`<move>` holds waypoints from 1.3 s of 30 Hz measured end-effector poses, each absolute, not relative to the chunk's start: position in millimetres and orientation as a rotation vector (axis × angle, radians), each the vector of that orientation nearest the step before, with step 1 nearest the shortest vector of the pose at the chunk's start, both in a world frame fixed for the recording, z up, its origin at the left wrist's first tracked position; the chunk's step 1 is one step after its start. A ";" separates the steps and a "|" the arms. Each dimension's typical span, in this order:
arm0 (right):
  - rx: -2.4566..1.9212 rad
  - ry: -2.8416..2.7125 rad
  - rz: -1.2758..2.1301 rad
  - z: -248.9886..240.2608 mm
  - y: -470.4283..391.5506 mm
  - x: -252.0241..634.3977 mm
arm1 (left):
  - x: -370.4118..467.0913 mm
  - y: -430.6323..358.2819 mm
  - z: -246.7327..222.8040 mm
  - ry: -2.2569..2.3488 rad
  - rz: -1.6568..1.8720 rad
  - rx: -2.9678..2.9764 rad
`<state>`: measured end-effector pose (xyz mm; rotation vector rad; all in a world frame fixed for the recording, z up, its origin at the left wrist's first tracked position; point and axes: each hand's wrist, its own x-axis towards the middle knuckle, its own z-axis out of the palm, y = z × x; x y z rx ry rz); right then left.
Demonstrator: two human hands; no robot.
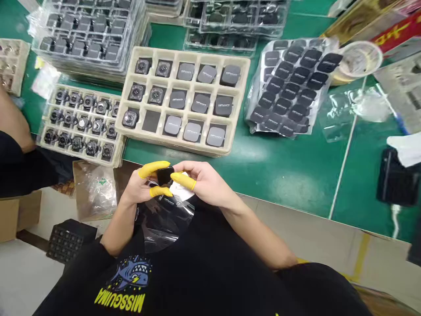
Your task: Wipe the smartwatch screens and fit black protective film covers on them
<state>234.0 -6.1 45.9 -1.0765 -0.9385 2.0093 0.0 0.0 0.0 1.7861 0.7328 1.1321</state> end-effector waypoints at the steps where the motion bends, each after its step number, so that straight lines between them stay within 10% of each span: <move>1: -1.070 -0.936 2.048 45.8 -6.3 231.9 | 0.9 1.3 -1.5 0.707 1.174 1.794; 26: -0.926 -1.917 0.434 39.6 -20.9 223.6 | 22.5 14.7 12.1 0.664 1.430 1.945; 39: -0.907 -1.818 0.809 72.3 -11.2 263.0 | 10.6 19.6 8.3 0.800 1.432 1.780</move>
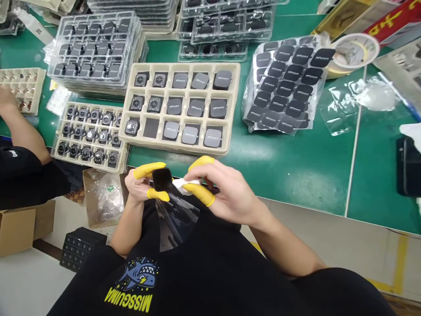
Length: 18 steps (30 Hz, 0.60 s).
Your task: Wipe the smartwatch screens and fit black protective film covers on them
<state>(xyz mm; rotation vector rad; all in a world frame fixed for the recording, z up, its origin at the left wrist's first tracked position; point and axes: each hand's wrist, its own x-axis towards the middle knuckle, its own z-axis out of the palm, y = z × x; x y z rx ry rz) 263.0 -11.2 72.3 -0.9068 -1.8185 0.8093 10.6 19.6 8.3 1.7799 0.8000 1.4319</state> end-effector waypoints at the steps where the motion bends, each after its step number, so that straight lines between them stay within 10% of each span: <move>1: -0.861 -1.858 0.831 74.5 -10.4 261.1 | 10.3 21.3 10.5 0.780 1.415 1.799; 12: -0.956 -2.016 0.199 53.7 1.8 223.1 | 8.8 21.3 5.9 0.784 1.379 1.947; 18: -1.031 -1.928 0.486 62.7 1.2 255.1 | 1.2 16.8 4.2 0.831 1.478 1.758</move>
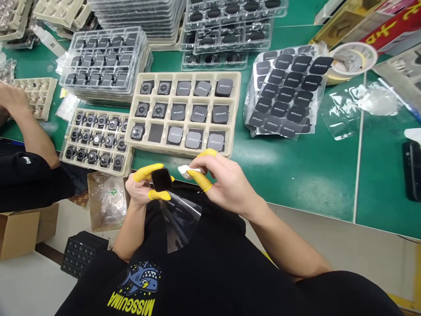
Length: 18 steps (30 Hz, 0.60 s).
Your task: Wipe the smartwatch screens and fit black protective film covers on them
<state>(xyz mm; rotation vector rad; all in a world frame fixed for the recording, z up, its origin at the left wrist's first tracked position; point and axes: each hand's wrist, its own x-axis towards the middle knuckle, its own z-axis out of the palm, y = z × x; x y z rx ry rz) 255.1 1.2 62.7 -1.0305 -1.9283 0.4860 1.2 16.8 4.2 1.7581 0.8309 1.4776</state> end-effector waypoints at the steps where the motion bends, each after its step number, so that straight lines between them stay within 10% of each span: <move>1: -0.996 -1.893 0.557 65.8 -0.2 259.0 | 1.0 17.3 5.2 0.819 1.474 1.745; 18: -1.060 -2.142 0.056 66.3 1.5 242.7 | 4.0 19.1 15.5 0.810 1.460 1.888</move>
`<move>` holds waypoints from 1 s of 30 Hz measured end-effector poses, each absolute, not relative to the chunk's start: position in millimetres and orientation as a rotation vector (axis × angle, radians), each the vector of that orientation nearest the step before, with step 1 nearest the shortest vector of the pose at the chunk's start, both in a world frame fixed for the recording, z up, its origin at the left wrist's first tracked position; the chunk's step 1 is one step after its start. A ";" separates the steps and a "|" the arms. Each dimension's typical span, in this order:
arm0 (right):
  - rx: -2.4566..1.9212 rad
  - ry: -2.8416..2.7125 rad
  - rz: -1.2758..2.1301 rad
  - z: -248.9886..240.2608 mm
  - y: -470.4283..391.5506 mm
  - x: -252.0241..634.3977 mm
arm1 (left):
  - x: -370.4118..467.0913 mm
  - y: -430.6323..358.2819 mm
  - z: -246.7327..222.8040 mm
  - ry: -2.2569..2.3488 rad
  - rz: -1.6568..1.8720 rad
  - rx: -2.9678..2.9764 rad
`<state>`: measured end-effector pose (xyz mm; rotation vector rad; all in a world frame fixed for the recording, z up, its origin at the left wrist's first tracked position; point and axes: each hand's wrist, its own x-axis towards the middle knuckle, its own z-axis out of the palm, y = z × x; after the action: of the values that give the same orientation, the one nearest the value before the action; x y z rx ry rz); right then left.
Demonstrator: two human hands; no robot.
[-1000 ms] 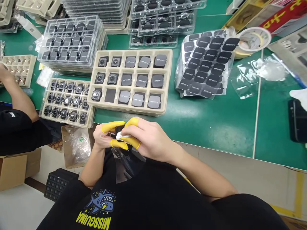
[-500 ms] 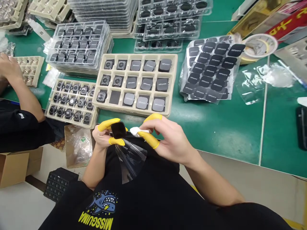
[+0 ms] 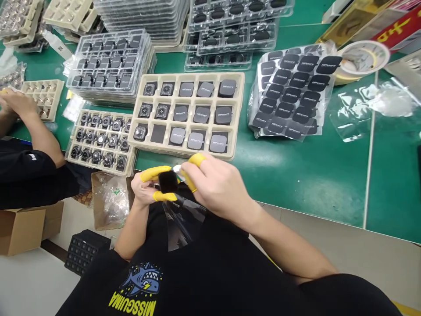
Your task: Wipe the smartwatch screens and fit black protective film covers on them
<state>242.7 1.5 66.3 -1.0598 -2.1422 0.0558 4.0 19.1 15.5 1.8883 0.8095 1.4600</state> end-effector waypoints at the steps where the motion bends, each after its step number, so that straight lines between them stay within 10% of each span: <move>1: -1.082 -2.134 0.110 66.4 1.2 249.5 | 1.1 17.8 13.8 0.856 1.469 1.853; 6: -0.954 -2.032 0.520 76.1 -8.2 266.1 | -5.3 19.3 11.6 0.873 1.471 1.825; 30: -0.776 -2.184 0.336 89.9 -3.4 236.0 | 1.4 27.0 33.2 0.830 1.433 2.142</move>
<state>236.0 -3.4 89.9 -0.7756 -2.1838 0.3363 1.4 27.0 33.2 2.1419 0.8303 1.4326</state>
